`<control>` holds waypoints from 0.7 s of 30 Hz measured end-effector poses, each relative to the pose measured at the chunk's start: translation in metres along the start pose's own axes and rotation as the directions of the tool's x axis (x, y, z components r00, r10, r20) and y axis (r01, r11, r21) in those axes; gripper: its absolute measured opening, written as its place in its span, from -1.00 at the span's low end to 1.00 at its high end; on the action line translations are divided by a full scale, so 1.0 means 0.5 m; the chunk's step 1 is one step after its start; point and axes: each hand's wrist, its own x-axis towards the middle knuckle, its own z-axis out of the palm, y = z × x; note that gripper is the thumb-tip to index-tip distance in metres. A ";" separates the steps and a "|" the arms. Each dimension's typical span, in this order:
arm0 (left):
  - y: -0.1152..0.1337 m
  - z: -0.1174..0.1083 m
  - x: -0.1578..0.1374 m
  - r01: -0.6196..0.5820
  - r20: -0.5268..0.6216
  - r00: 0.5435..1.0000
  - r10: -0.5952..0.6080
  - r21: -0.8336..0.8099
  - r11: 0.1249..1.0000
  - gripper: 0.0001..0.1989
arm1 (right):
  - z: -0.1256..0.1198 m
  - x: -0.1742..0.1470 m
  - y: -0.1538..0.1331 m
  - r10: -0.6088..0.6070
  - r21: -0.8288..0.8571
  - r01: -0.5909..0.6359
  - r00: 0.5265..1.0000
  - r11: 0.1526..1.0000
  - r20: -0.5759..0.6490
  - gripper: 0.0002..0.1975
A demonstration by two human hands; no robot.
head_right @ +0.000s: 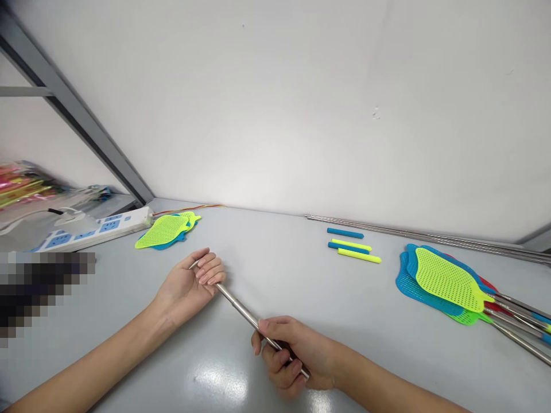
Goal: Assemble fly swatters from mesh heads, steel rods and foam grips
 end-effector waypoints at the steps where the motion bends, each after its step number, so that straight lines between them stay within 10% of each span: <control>1: 0.000 0.000 0.001 0.002 0.000 1.000 -0.002 0.001 1.000 -0.67 | 0.000 0.000 0.000 0.003 -0.001 -0.003 1.000 1.000 0.000 -0.75; 21: 0.045 0.001 0.005 -0.011 0.040 0.999 0.014 -0.094 0.995 -0.76 | -0.002 0.001 0.001 -0.015 0.017 0.014 1.000 1.000 0.017 -0.75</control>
